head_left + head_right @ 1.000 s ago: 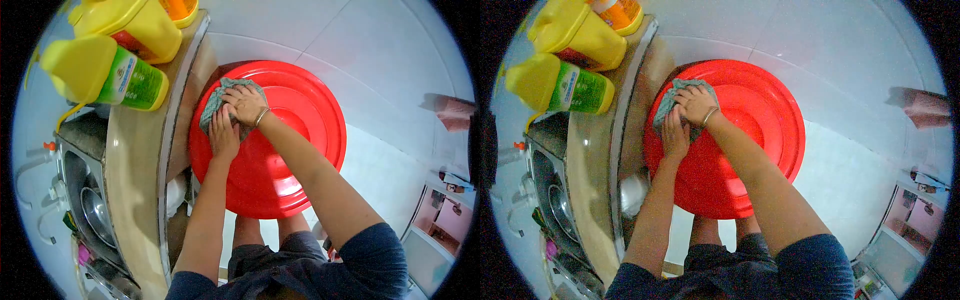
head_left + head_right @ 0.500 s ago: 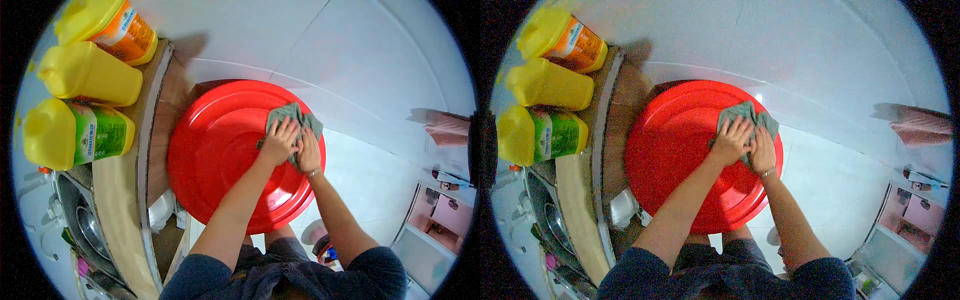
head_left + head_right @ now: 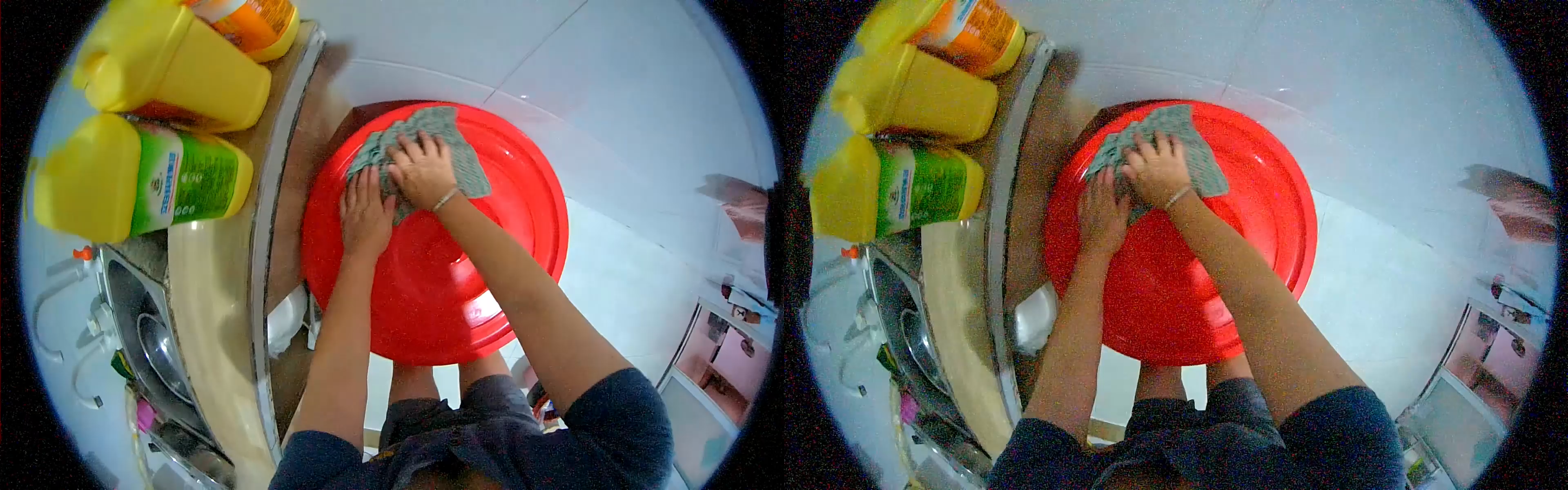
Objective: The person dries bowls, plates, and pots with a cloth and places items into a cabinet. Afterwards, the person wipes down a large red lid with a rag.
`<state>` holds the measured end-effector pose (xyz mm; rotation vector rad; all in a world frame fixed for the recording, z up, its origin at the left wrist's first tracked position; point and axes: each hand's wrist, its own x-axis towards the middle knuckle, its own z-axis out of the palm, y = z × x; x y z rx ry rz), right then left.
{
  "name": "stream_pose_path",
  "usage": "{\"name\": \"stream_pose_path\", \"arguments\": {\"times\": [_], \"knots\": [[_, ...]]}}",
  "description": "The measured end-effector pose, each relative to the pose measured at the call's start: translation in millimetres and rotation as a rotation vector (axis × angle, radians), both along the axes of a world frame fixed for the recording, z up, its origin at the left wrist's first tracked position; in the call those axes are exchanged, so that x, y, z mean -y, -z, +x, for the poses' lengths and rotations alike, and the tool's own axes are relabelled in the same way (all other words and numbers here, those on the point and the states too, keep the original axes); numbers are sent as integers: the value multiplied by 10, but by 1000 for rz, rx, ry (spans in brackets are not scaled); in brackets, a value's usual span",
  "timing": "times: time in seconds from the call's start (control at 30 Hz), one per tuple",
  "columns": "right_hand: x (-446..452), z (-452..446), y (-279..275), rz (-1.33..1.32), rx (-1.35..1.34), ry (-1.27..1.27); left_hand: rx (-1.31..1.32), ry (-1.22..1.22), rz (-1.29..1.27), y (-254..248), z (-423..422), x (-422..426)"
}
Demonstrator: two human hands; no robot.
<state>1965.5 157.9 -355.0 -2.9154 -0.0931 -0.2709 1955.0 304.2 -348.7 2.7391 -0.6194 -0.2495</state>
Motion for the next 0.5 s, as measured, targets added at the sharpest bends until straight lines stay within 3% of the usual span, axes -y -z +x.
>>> {"name": "stream_pose_path", "arguments": {"times": [0.07,0.13,0.3,0.43,0.5], "knots": [[-273,2,-5,38,30,-91,-87,-181,-37,160,-227,-281],[-522,-154,-12,-10,-17,-272,-214,-310,-100,-48,-526,-445],[-993,-802,-43,183,-2,-554,-191,-281,120,-160,-1407,-714],[-750,-589,7,214,11,-734,-123,-292,136,-101,-1398,-574],[-465,-238,-386,14,-345,-597,-73,-262,94,-117,-923,-361]]}}
